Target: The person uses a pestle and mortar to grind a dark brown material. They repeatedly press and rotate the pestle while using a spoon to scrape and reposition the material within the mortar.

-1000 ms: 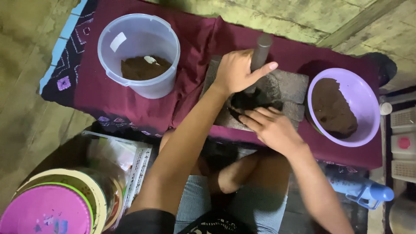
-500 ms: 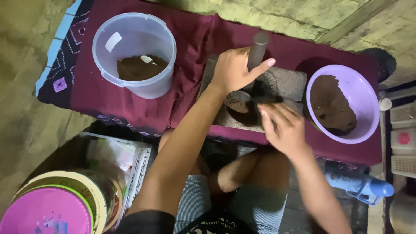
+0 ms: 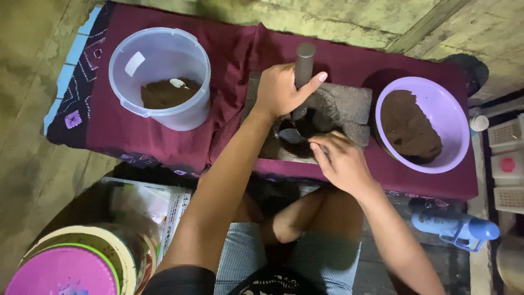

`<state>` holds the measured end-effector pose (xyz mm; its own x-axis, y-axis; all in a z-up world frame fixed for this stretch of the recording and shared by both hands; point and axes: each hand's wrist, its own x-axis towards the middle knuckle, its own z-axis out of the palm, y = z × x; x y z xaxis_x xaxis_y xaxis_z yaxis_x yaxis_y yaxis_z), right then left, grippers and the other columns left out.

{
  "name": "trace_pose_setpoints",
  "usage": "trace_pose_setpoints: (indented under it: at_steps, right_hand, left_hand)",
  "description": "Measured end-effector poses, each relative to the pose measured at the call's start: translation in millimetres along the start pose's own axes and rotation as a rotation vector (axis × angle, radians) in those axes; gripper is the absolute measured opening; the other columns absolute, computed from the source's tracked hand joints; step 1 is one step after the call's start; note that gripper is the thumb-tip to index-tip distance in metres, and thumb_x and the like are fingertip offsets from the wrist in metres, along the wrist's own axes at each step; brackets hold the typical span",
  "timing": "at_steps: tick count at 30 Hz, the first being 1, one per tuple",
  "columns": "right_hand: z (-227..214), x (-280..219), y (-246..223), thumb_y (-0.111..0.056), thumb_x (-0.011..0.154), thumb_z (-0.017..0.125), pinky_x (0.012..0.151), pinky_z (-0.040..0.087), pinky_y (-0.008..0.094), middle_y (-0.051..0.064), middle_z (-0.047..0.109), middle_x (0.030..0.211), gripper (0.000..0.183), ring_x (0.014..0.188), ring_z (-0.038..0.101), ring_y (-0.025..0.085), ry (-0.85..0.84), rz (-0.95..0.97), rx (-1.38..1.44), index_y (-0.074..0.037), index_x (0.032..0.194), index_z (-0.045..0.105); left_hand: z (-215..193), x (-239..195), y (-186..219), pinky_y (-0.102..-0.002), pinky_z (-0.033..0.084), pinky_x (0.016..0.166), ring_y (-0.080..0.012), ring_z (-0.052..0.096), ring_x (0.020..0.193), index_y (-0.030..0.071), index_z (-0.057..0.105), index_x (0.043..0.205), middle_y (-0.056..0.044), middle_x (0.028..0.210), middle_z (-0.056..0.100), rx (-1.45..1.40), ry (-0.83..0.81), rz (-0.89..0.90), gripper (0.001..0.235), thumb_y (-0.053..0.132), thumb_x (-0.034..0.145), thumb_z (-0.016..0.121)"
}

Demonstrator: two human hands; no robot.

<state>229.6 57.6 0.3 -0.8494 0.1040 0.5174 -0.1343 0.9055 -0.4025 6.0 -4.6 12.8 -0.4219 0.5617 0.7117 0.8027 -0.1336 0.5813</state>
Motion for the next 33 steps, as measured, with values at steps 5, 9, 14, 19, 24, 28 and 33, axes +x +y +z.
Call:
trace_pose_setpoints:
  at_steps: [5, 9, 14, 19, 24, 28, 33]
  right_hand:
    - [-22, 7, 18, -0.009, 0.101, 0.063, 0.072, 0.055, 0.045, 0.013, 0.072, 0.080, 0.013, 0.077, 0.070, 0.036, -0.015, 0.043, -0.055, -0.006, 0.104, 0.075]
    - [-31, 6, 24, -0.010, 0.103, 0.062, 0.075, 0.056, 0.042, 0.008, 0.074, 0.079, 0.013, 0.078, 0.071, 0.035, 0.031, 0.127, 0.187, -0.008, 0.103, 0.075]
    - [-21, 4, 41, -0.006, 0.098, 0.067, 0.071, 0.055, 0.048, 0.016, 0.071, 0.074, 0.007, 0.075, 0.069, 0.041, -0.043, 0.033, 0.046, -0.002, 0.094, 0.072]
    - [-26, 6, 88, -0.011, 0.102, 0.068, 0.075, 0.054, 0.046, 0.012, 0.068, 0.072, 0.013, 0.075, 0.065, 0.039, 0.067, 0.090, 0.083, -0.006, 0.091, 0.073]
    - [-25, 48, 117, -0.012, 0.119, 0.054, 0.073, 0.051, 0.048, 0.019, 0.059, 0.067, 0.042, 0.071, 0.063, 0.045, 0.374, 0.125, 0.005, -0.002, 0.078, 0.060]
    - [10, 65, 140, -0.016, 0.117, 0.054, 0.083, 0.049, 0.047, 0.024, 0.062, 0.076, 0.045, 0.087, 0.063, 0.046, 0.435, 0.179, -0.070, 0.001, 0.076, 0.062]
    - [13, 76, 108, -0.044, 0.119, 0.039, 0.072, 0.052, 0.057, 0.024, 0.066, 0.064, 0.060, 0.073, 0.070, 0.049, 0.089, 0.375, -0.463, -0.005, 0.082, 0.067]
  left_hand:
    - [-1, 0, 0, -0.039, 0.049, 0.050, -0.0342, 0.063, 0.050, 0.015, 0.047, 0.060, -0.008, 0.046, 0.051, -0.012, -0.002, 0.002, 0.054, 0.051, 0.094, 0.068]
    - [4, -2, -2, -0.032, 0.048, 0.048, -0.0268, 0.061, 0.045, 0.017, 0.044, 0.059, -0.002, 0.044, 0.048, -0.009, 0.038, -0.008, 0.053, 0.047, 0.093, 0.072]
    - [6, -5, -9, -0.037, 0.048, 0.047, -0.0331, 0.063, 0.050, 0.016, 0.049, 0.061, -0.006, 0.047, 0.052, 0.017, 0.021, 0.012, 0.050, 0.045, 0.093, 0.074]
    - [5, -7, -7, -0.037, 0.050, 0.050, -0.0344, 0.067, 0.056, 0.014, 0.054, 0.065, -0.009, 0.052, 0.057, -0.007, 0.017, -0.002, 0.045, 0.043, 0.092, 0.077]
    - [5, -6, -8, -0.036, 0.052, 0.052, -0.0300, 0.069, 0.057, 0.017, 0.062, 0.066, -0.006, 0.055, 0.063, -0.069, -0.030, -0.065, 0.037, 0.040, 0.088, 0.081]
    - [1, -6, -6, -0.035, 0.053, 0.056, -0.0317, 0.069, 0.059, 0.013, 0.063, 0.069, -0.009, 0.059, 0.065, -0.100, -0.032, -0.060, 0.035, 0.035, 0.088, 0.083]
    - [-2, -4, -1, -0.036, 0.055, 0.061, -0.0293, 0.073, 0.066, 0.013, 0.068, 0.076, -0.008, 0.067, 0.071, -0.193, -0.037, -0.063, 0.023, 0.026, 0.089, 0.081]
